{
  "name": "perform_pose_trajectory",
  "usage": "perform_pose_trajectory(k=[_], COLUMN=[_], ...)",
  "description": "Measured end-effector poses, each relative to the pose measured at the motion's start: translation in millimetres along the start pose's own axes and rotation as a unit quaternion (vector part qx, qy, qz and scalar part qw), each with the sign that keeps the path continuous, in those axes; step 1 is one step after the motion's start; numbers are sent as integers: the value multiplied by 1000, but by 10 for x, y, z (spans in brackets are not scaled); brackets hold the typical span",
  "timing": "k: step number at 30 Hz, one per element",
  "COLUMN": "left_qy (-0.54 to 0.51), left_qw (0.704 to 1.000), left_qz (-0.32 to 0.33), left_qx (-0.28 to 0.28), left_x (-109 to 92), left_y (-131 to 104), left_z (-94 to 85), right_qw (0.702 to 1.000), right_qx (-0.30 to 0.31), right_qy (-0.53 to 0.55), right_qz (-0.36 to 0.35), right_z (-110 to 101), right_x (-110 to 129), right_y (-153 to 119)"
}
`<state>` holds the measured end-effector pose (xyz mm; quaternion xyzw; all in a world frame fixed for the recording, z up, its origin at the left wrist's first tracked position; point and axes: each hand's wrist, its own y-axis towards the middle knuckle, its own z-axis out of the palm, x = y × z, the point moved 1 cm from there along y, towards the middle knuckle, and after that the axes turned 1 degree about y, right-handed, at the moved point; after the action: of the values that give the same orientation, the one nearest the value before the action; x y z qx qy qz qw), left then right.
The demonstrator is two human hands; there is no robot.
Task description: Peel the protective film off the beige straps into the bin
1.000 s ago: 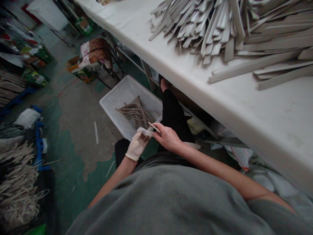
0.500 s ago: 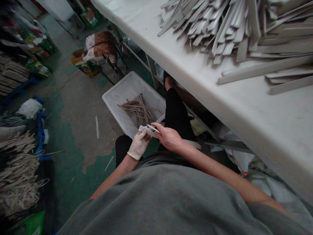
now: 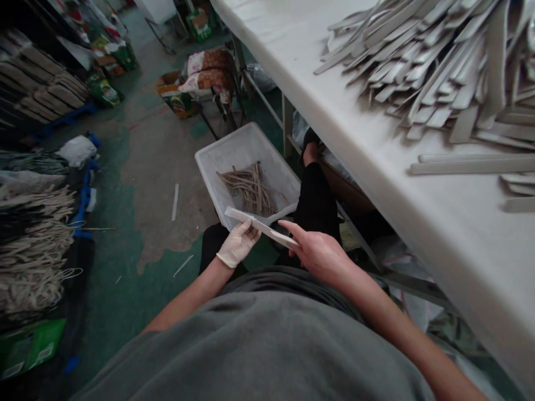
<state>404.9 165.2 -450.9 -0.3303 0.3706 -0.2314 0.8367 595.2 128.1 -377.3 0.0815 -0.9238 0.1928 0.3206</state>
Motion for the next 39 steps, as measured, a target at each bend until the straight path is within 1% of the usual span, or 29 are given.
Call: perform_pose_trajectory(k=[1, 3, 4, 5, 6, 8, 10, 11, 12, 15, 16, 17, 18, 21, 22, 23, 24, 26, 27, 28, 29, 32, 34, 35, 36, 39], left_qy=[7, 27, 31, 29, 19, -16, -47, -55, -55, -33, -28, -30, -37, -66, -70, -68, -60, -38, -30, -27, -30, -53, -60, -58, -47, 4], left_qw=[1000, 997, 995, 994, 995, 999, 999, 998, 998, 996, 995, 995, 996, 998, 997, 997, 997, 995, 994, 994, 995, 998, 998, 998, 999, 996], left_qz=[-6, -21, -25, -26, -24, -18, -18, -21, -28, -52, -55, -52, -42, -17, -15, -20, -27, -40, -43, -42, -35, -14, -11, -15, -22, -49], left_qx=[15, 66, 90, 100, 93, 40, -15, -24, -15, 64, 81, 83, 72, 13, 5, 11, 29, 81, 97, 101, 91, 24, -4, -7, 4, 71], left_x=[15, 86, 115, 124, 109, 25, -49, -52, -27, 125, 157, 162, 139, 3, -19, -17, 10, 94, 125, 133, 114, -40, -98, -82, -36, 184], left_y=[-20, -55, -59, -50, -29, 31, 68, 68, 56, 0, -5, 4, 26, 106, 117, 115, 101, 58, 43, 40, 51, 134, 163, 154, 129, 6], left_z=[8, 42, 59, 68, 65, 22, -33, -45, -41, 37, 58, 63, 51, -34, -50, -48, -28, 37, 63, 72, 60, -64, -128, -128, -104, 53], right_qw=[1000, 999, 999, 1000, 999, 995, 993, 994, 996, 998, 998, 998, 998, 997, 998, 999, 999, 1000, 999, 999, 999, 994, 995, 996, 997, 998], right_qx=[-8, -20, -23, -19, -12, 3, 8, 1, -8, -26, -24, -18, -9, 8, 5, 0, -7, -21, -26, -26, -22, 8, 15, 10, 0, -32], right_qy=[-16, -32, -24, -1, 32, 98, 118, 107, 91, 53, 51, 55, 63, 77, 68, 54, 38, 14, 15, 27, 47, 105, 100, 89, 77, 55], right_qz=[1, 7, 7, 3, -5, -21, -25, -21, -16, -6, -4, -3, -3, -4, -2, 0, 4, 12, 14, 13, 9, 1, 12, 20, 24, 21], right_z=[-5, 29, 53, 71, 77, 49, 1, -12, -9, 66, 89, 100, 96, 30, 15, 13, 26, 79, 104, 118, 119, 52, 11, 11, 28, 141], right_x=[13, 48, 61, 65, 60, 18, -34, -52, -57, -22, -7, 3, 6, -7, -6, 3, 17, 51, 61, 62, 55, -4, -36, -38, -32, -3], right_y=[15, 93, 136, 168, 179, 146, 88, 75, 80, 179, 211, 228, 225, 150, 132, 132, 151, 229, 267, 289, 288, 151, 39, 10, 10, 144])
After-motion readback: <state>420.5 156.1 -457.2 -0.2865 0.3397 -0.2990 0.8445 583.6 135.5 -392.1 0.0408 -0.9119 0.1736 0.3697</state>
